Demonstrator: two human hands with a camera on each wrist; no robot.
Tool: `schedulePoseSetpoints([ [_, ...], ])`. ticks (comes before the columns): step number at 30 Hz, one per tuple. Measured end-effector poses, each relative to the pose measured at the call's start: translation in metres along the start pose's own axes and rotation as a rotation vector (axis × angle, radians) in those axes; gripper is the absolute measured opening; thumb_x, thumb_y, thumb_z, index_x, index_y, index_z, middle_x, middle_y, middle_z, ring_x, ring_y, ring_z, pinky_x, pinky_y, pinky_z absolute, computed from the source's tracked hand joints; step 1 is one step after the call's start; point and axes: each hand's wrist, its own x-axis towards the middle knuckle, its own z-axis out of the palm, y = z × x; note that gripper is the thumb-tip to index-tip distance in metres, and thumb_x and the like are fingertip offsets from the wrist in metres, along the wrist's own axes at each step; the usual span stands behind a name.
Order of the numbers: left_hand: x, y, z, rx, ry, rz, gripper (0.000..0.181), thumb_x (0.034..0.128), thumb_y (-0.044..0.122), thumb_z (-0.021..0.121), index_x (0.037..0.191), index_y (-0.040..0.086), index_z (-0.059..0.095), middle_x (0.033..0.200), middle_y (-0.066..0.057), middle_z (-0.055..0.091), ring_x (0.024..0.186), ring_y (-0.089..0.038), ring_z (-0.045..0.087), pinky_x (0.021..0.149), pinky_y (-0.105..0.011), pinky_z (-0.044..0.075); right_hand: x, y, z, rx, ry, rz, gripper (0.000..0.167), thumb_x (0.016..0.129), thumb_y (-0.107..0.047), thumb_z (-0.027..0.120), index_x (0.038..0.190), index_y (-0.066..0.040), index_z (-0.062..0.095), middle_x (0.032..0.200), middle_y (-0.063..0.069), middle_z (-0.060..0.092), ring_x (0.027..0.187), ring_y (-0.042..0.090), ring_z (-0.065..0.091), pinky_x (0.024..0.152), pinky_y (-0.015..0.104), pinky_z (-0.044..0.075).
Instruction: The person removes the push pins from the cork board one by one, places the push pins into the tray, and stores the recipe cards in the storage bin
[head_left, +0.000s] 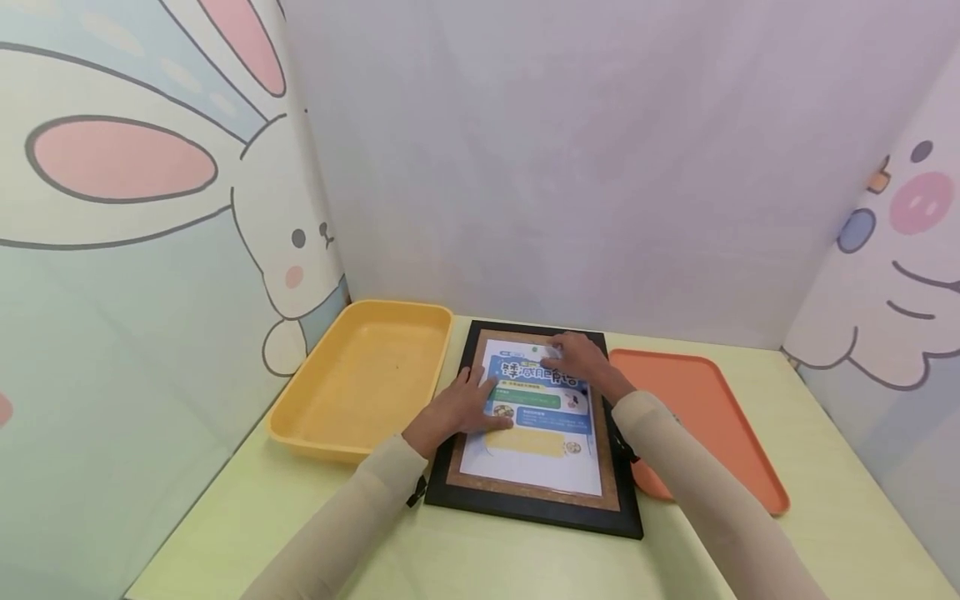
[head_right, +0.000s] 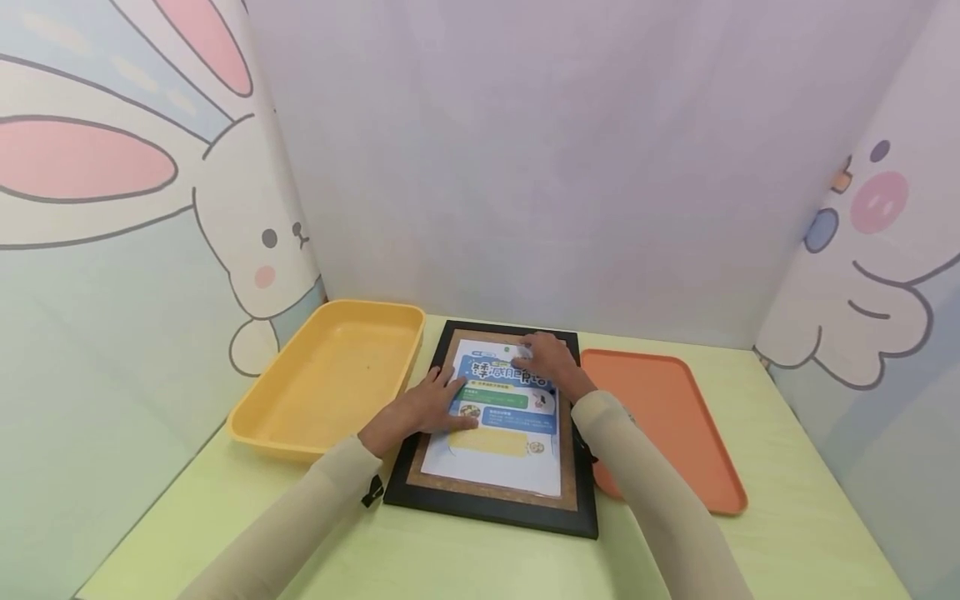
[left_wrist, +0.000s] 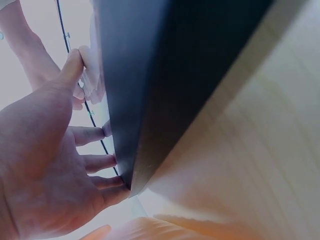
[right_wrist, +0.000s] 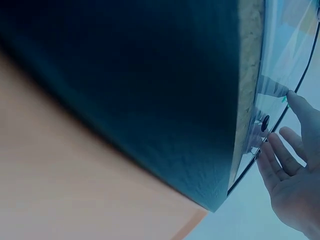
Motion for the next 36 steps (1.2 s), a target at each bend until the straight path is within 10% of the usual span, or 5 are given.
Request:
schedulePoseSetpoints([
  [36,0.005,0.001,0.001,0.070,-0.010,0.000,0.101,0.0882,0.080,0.057,0.163,0.016,0.035,0.169,-0.016,0.023,0.151,-0.038,0.030,0.119,-0.050,0.036,0.017,-0.016,0.006,0.169,0.037,0.010,0.030,0.099,-0.020,0.074,0.125,-0.006,0.075,0.111,0.013,0.072,0.095,0.027,0.063,0.089,0.043,0.053],
])
